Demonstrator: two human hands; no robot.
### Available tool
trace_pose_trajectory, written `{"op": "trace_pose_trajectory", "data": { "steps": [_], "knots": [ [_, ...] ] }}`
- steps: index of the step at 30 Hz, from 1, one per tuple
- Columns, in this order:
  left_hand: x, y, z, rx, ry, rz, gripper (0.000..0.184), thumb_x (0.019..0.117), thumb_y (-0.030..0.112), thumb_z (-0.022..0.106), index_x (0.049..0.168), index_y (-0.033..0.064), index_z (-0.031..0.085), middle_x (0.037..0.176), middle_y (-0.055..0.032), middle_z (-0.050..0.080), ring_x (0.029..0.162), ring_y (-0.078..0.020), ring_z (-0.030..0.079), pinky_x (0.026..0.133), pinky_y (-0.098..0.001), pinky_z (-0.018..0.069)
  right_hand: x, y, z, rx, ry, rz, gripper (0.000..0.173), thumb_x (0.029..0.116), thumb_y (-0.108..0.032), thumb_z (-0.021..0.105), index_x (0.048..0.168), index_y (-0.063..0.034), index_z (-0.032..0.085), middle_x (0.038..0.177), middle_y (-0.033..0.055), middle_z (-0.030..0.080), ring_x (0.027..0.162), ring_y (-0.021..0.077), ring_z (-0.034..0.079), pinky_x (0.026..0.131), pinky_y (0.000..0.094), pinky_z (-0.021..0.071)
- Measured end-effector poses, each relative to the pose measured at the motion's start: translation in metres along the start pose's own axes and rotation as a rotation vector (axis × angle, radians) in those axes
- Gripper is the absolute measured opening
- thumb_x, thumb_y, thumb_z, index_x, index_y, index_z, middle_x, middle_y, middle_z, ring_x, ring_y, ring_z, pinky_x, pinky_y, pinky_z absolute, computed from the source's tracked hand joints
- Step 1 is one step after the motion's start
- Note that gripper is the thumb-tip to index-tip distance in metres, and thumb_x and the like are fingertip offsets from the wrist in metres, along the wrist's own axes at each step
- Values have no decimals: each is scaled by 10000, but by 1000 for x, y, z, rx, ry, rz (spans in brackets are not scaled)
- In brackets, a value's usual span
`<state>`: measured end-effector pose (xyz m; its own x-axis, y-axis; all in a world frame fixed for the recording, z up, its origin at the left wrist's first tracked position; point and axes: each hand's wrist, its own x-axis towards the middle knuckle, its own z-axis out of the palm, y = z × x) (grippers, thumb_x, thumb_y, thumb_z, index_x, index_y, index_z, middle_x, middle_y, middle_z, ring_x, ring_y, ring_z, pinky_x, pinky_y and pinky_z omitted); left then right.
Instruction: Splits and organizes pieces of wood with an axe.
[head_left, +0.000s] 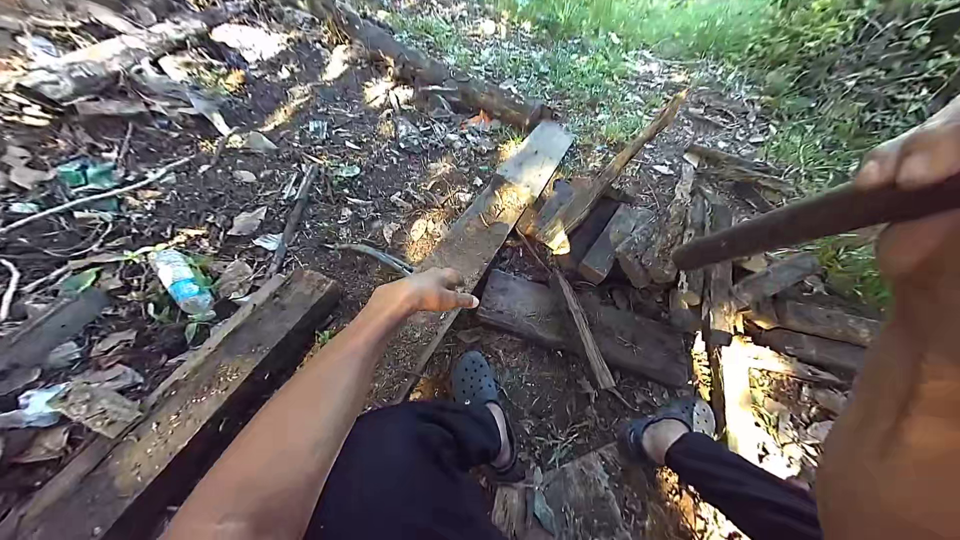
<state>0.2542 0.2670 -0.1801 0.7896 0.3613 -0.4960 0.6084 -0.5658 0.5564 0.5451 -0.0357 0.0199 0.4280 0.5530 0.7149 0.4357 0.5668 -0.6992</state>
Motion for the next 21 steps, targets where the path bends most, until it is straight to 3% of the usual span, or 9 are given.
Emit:
{"op": "trace_pose_trajectory", "data": {
  "steps": [1, 2, 3, 5, 7, 10, 14, 17, 21],
  "knots": [
    [0, 0, 1, 2, -9, -3, 599, 981, 514, 655, 1377, 65, 619, 1245, -191, 690, 1194, -336, 648, 1065, -591, 470, -34, 13, 12, -73, 14, 84, 379, 1076, -419, 297, 926, -157, 525, 650, -26, 551, 526, 117, 569, 514, 292, 529],
    [0, -1, 1, 3, -8, 1, 587, 979, 501, 664, 1365, 60, 628, 1232, -195, 694, 1175, -340, 656, 1055, -594, 476, -80, 31, 25, -148, 33, 259, 564, 1066, -621, 244, 940, -153, 533, 644, -6, 562, 493, 138, 568, 457, 322, 517],
    [1, -3, 0, 11, 5, 5, 581, 971, 496, 677, 1349, 56, 639, 1215, -195, 700, 1152, -339, 666, 1041, -592, 487, -130, 61, 36, -198, 41, 475, 694, 999, -756, 231, 921, -141, 543, 608, 10, 571, 448, 164, 567, 408, 366, 522],
    [5, -7, 2, 28, 55, 9, 575, 954, 501, 699, 1314, 54, 662, 1205, -194, 702, 1128, -341, 675, 1028, -595, 495, -221, 130, 42, -299, -62, 934, 783, 993, -760, 270, 872, -56, 589, 569, 38, 536, 424, 185, 536, 415, 401, 511],
    [4, -10, 7, 32, 91, 2, 564, 946, 510, 704, 1298, 71, 674, 1234, -184, 698, 1162, -339, 667, 1053, -596, 488, -270, 165, 46, -367, -113, 1204, 806, 994, -763, 274, 831, -44, 600, 551, 69, 533, 415, 214, 530, 423, 423, 508],
    [-2, -4, -3, 16, 68, -31, 627, 970, 514, 667, 1390, 53, 609, 1341, -219, 643, 1272, -369, 606, 1117, -605, 428, -244, 145, 47, -335, -76, 1261, 813, 989, -774, 276, 833, -52, 618, 566, 71, 553, 419, 211, 537, 418, 411, 514],
    [0, -11, 7, 115, -13, -54, 645, 965, 549, 651, 1353, 35, 630, 1299, -239, 652, 1230, -390, 619, 1077, -639, 437, -204, 89, 37, -231, 57, 1300, 824, 986, -781, 218, 917, -56, 604, 591, 46, 534, 430, 175, 522, 405, 357, 494],
    [1, -14, 10, 90, -5, -51, 605, 972, 536, 650, 1325, 44, 651, 1288, -205, 669, 1219, -354, 633, 1075, -608, 450, -161, 42, 28, -161, 158, 1142, 835, 995, -761, 161, 989, -50, 598, 604, 21, 545, 426, 143, 522, 388, 321, 493],
    [2, -6, 15, 69, 30, -19, 564, 959, 503, 689, 1298, 52, 669, 1215, -194, 695, 1166, -346, 655, 1043, -607, 476, -92, -20, 4, -13, 200, 751, 867, 837, -930, 224, 927, -155, 604, 604, -20, 539, 424, 106, 517, 391, 293, 494]
  ]
}}
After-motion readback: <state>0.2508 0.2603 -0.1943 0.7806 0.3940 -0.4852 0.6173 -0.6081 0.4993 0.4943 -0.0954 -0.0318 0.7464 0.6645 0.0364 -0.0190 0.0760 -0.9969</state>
